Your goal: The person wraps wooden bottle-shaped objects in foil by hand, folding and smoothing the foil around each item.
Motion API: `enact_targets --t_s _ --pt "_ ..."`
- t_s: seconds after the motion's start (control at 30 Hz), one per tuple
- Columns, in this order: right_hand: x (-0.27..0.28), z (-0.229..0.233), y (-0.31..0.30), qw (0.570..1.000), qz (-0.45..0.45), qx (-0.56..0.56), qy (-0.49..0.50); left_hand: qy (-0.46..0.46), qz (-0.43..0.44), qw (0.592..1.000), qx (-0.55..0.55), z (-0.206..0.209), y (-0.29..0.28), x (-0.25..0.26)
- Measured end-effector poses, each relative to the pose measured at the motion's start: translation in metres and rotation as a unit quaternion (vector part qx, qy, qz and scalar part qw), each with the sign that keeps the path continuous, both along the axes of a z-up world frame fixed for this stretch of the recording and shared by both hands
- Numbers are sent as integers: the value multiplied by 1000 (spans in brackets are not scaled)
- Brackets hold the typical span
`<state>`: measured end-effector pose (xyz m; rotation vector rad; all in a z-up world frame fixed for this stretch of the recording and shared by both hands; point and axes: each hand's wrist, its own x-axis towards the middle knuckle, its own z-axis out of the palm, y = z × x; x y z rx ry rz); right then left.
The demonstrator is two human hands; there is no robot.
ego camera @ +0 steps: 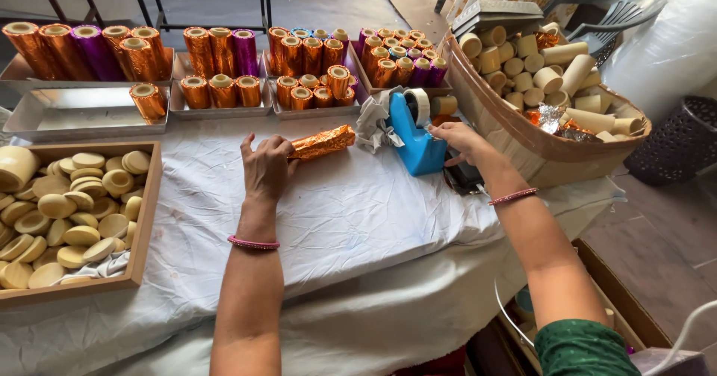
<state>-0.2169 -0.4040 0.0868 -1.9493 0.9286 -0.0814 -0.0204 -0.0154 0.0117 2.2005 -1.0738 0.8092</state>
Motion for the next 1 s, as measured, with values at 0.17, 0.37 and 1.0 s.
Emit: enact_targets --t_s 0.17,0.37,1.0 --pt "13 -8 -23 990 -45 126 -38 2 3 1000 0 -3 -3 2" --pt "15 -19 -35 972 -97 199 -78 10 8 1000 7 0 -1 -1" --pt "-6 -33 -24 947 -109 217 -212 18 9 1000 9 0 -2 1"
